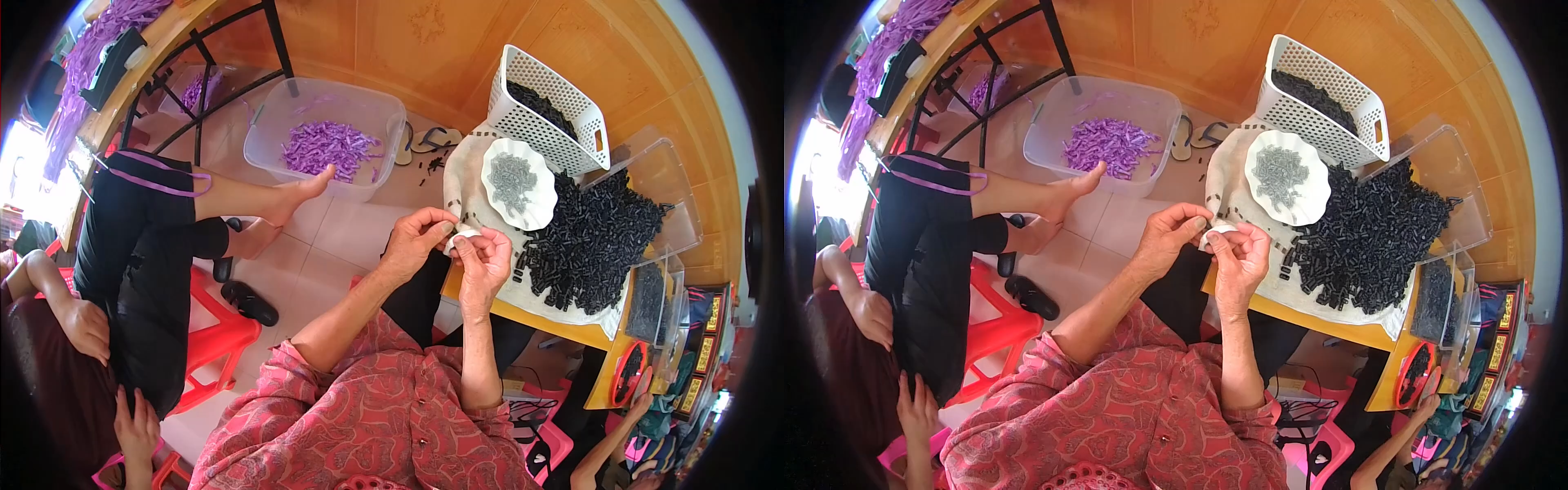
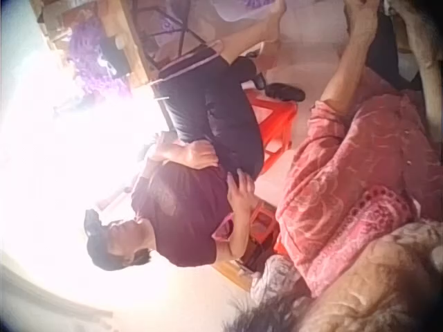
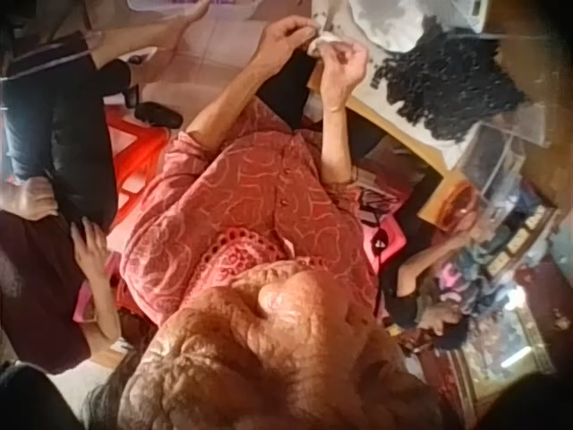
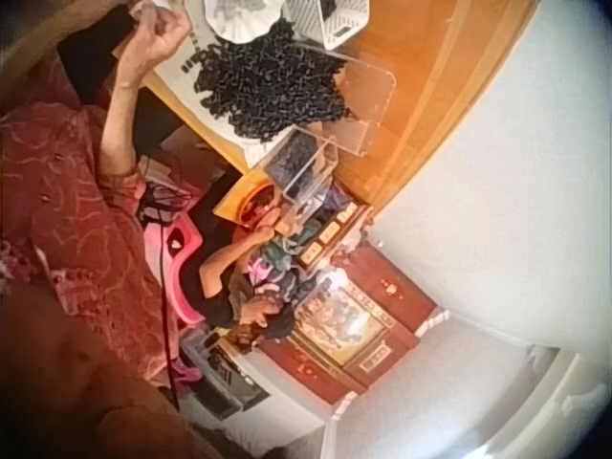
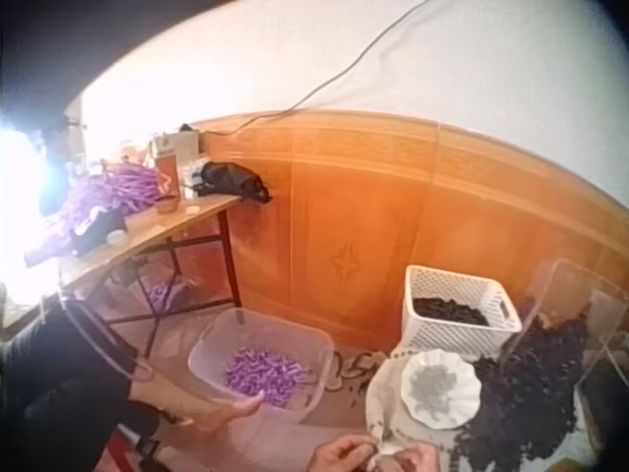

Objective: The person assembles plastic cord locks by taking components from the table and fitting the pieces together by hand.

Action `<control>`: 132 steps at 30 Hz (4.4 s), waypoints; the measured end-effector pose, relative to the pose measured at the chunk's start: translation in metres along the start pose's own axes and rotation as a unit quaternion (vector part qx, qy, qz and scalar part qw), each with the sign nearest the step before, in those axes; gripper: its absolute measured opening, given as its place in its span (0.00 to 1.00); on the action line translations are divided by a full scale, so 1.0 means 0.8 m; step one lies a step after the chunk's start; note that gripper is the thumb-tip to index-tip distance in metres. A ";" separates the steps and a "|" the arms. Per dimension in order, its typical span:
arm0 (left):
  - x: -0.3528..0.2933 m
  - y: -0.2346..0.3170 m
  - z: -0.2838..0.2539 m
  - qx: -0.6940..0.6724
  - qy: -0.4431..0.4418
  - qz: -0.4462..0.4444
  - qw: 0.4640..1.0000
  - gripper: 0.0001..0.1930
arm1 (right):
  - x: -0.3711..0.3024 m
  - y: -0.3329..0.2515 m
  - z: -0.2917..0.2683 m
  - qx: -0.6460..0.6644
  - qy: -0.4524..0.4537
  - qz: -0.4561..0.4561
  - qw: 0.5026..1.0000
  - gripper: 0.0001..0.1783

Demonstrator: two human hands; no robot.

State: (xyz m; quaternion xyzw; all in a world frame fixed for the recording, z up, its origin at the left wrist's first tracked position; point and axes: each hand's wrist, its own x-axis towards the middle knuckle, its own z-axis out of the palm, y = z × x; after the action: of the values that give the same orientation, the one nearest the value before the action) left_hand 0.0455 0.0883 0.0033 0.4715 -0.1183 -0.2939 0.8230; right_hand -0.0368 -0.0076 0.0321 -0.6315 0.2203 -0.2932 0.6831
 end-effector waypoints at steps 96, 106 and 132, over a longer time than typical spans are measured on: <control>-0.002 0.003 0.005 0.223 0.015 0.096 0.970 0.08 | -0.002 0.016 -0.002 -0.394 -0.085 -0.190 0.896 0.13; -0.003 -0.001 0.009 0.225 0.000 0.121 0.967 0.07 | -0.001 0.017 -0.005 0.027 -0.070 0.158 0.985 0.17; 0.006 -0.008 -0.010 0.227 0.007 -0.013 0.974 0.13 | -0.003 0.014 0.009 -0.354 -0.082 -0.163 0.917 0.15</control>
State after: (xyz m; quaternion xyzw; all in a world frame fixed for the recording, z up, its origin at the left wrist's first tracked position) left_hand 0.0508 0.0889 -0.0069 0.6498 -0.1699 -0.2665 0.6913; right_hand -0.0327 -0.0002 0.0216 -0.8809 0.1472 -0.2509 0.3734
